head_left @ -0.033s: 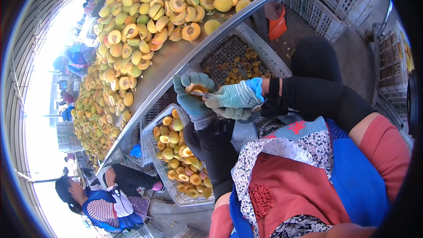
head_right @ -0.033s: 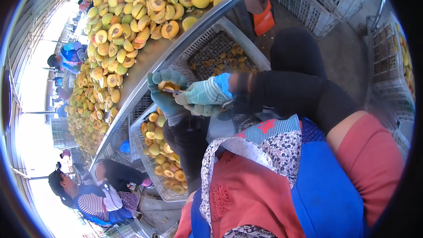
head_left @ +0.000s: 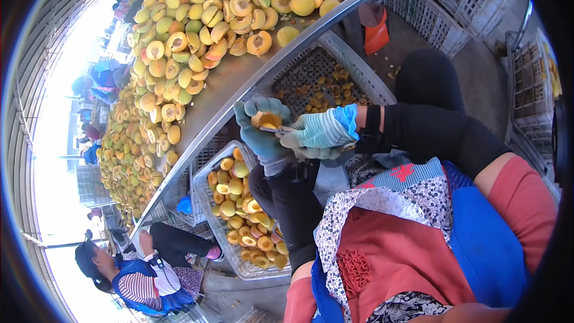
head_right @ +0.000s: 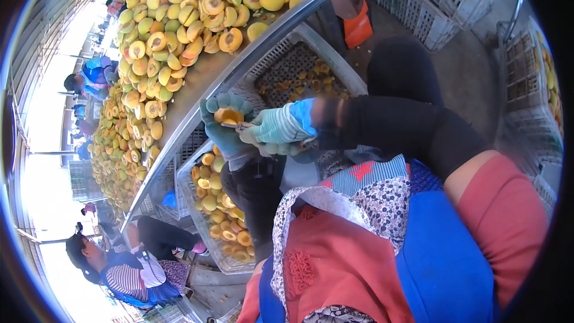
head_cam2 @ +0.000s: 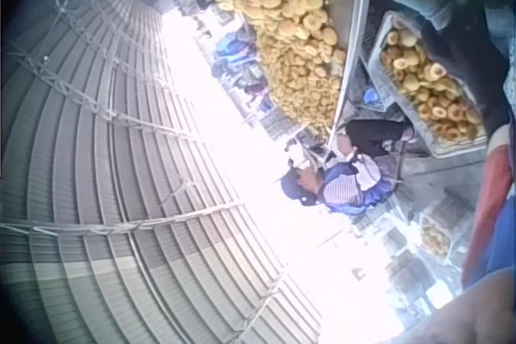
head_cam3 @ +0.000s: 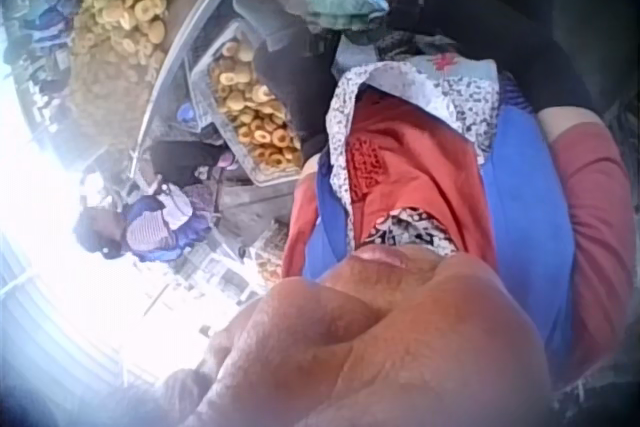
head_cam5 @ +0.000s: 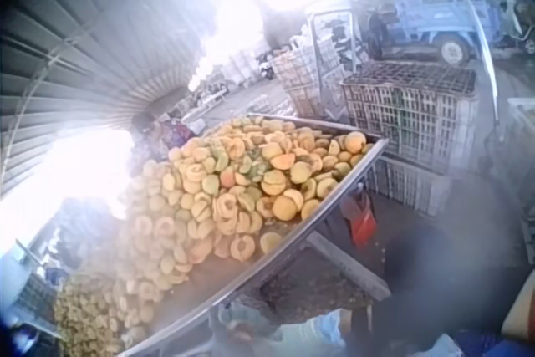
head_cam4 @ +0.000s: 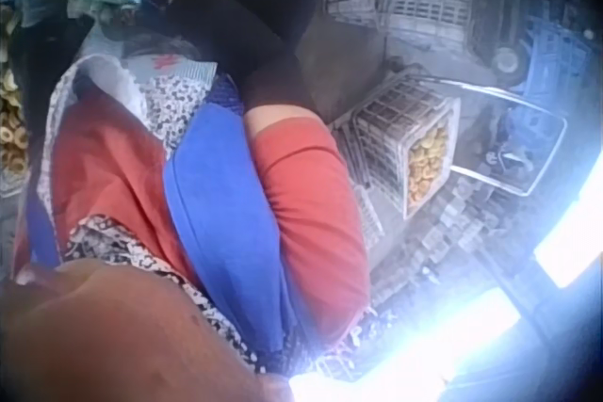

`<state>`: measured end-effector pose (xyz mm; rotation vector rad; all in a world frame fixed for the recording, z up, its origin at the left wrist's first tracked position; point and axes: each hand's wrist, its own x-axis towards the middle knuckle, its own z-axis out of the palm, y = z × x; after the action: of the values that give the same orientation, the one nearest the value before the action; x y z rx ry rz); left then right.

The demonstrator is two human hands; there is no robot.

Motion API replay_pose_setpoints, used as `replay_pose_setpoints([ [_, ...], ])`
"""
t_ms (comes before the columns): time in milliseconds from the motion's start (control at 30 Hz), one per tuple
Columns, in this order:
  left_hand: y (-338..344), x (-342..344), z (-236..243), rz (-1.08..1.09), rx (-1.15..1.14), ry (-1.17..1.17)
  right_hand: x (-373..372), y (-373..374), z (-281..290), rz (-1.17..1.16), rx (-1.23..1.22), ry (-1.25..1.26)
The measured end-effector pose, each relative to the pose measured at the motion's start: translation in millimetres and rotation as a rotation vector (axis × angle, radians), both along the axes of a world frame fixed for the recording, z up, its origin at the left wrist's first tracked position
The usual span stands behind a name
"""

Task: Manually sort peaches by removing pits and placing halves into crates.

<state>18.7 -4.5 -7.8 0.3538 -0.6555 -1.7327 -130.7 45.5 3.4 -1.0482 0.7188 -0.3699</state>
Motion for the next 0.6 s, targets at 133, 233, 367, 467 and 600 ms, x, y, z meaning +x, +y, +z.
replay_pose_setpoints([
  [133, -22.1, 48.5, -14.1, 0.199, 0.083, 0.135, -13.8, -2.5, -32.4, -0.012, -0.798, 0.611],
  [233, 12.1, 85.7, 39.8, 0.596, 0.151, -0.289, -39.0, -4.4, -37.6, -0.034, -0.864, 0.903],
  [367, 76.7, 154.5, 76.1, 0.775, -0.130, -2.019, -42.6, -14.8, -28.6, -0.291, -0.867, 0.798],
  [467, 47.7, 130.6, 80.8, 0.882, -0.238, -1.605, -35.0, -13.0, -11.4, -0.346, -0.879, 0.756],
  [600, -58.9, 36.5, 63.0, 0.615, -0.401, -1.566, -42.5, -15.8, -3.3, -0.343, -0.850, 0.814],
])
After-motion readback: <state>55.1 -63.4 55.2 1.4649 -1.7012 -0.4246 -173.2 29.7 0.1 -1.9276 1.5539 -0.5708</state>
